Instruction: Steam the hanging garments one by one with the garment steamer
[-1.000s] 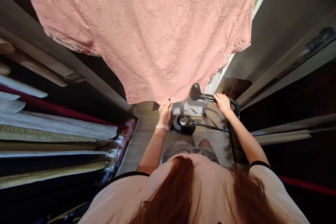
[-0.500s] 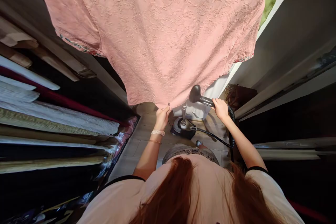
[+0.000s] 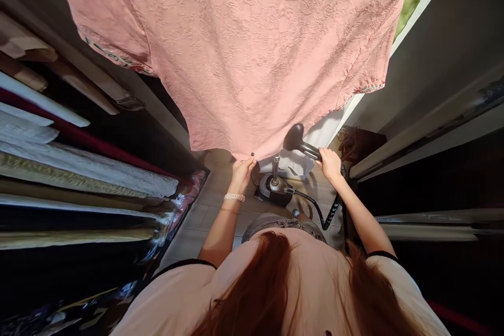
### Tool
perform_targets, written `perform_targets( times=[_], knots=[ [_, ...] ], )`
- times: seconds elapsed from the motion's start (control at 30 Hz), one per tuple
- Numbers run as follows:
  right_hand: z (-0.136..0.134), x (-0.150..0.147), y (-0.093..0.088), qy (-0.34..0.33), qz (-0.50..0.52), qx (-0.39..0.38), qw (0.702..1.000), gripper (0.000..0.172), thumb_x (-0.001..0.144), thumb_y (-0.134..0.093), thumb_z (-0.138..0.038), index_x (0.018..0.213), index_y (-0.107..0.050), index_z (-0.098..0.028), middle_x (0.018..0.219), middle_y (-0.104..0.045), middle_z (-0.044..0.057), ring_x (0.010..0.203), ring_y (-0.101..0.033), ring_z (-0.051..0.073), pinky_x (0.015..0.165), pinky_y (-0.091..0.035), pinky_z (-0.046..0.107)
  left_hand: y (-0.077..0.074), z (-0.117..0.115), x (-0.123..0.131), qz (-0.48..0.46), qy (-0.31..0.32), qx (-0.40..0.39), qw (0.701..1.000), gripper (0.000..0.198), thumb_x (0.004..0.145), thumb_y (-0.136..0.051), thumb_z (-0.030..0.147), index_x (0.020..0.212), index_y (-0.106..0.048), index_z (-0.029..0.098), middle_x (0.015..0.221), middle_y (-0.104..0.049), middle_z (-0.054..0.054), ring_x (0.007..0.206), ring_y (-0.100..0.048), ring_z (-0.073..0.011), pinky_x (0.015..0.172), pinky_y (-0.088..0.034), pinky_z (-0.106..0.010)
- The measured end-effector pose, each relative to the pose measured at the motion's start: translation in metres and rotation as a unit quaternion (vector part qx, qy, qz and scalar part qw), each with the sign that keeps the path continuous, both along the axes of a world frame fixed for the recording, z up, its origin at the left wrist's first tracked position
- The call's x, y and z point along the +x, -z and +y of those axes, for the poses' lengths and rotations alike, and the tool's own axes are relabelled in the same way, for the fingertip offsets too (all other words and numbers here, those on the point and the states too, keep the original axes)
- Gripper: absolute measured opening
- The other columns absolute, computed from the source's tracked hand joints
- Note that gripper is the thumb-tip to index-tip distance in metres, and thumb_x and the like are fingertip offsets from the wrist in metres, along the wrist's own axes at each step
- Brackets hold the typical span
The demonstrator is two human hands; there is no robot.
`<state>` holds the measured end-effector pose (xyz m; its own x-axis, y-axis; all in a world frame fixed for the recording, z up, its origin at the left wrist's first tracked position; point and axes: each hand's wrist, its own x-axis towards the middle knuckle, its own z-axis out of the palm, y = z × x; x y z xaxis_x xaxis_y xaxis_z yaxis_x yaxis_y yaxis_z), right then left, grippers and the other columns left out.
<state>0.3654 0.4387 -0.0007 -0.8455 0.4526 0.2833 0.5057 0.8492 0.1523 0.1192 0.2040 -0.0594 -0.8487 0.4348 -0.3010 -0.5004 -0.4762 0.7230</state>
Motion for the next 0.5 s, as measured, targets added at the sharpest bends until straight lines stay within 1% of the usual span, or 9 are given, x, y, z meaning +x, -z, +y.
perform_targets(
  times=[0.1,0.2,0.33,0.43,0.5],
  knots=[
    [-0.008,-0.003,0.001,-0.005,-0.004,-0.008,1.000,0.038,0.099,-0.061,-0.031,0.132,-0.056,-0.014,0.109,-0.067,0.013,0.097,-0.057,0.027,0.082,-0.040,0.034,0.001,-0.002,-0.002,0.003,0.002,-0.003,1.000,0.023,0.063,-0.088,0.007,0.069,-0.066,0.011,0.078,-0.070,-0.004,0.078,-0.068,-0.0112,0.078,-0.057,-0.022],
    [-0.010,-0.004,0.002,-0.004,-0.009,-0.010,1.000,0.036,0.097,-0.064,-0.029,0.129,-0.058,-0.013,0.108,-0.067,0.013,0.097,-0.057,0.027,0.081,-0.041,0.035,0.002,-0.003,-0.004,0.004,0.005,-0.006,1.000,0.027,0.060,-0.091,0.010,0.068,-0.065,0.012,0.075,-0.069,-0.003,0.076,-0.067,-0.0109,0.076,-0.056,-0.022],
    [-0.004,-0.006,0.000,-0.022,-0.018,-0.004,1.000,0.035,0.096,-0.066,-0.028,0.128,-0.058,-0.016,0.108,-0.067,0.012,0.098,-0.058,0.026,0.081,-0.041,0.034,0.002,-0.005,-0.006,0.006,0.007,-0.004,1.000,0.031,0.059,-0.093,0.011,0.067,-0.063,0.013,0.073,-0.067,-0.002,0.073,-0.065,-0.0106,0.073,-0.055,-0.022],
    [0.001,-0.008,-0.002,-0.010,-0.011,0.008,1.000,0.036,0.098,-0.062,-0.029,0.130,-0.056,-0.014,0.109,-0.067,0.014,0.097,-0.058,0.027,0.079,-0.041,0.035,0.000,-0.007,-0.007,0.008,0.018,-0.002,1.000,0.029,0.060,-0.093,0.012,0.068,-0.065,0.012,0.075,-0.067,-0.003,0.072,-0.064,-0.0102,0.071,-0.053,-0.022],
    [0.004,-0.010,-0.003,-0.012,-0.012,0.014,1.000,0.034,0.098,-0.062,-0.028,0.128,-0.056,-0.014,0.108,-0.067,0.013,0.096,-0.058,0.027,0.078,-0.041,0.036,-0.001,-0.009,-0.008,0.010,0.029,0.001,1.000,0.027,0.061,-0.092,0.013,0.066,-0.066,0.012,0.074,-0.066,-0.003,0.071,-0.064,-0.0105,0.071,-0.053,-0.022]
  ],
)
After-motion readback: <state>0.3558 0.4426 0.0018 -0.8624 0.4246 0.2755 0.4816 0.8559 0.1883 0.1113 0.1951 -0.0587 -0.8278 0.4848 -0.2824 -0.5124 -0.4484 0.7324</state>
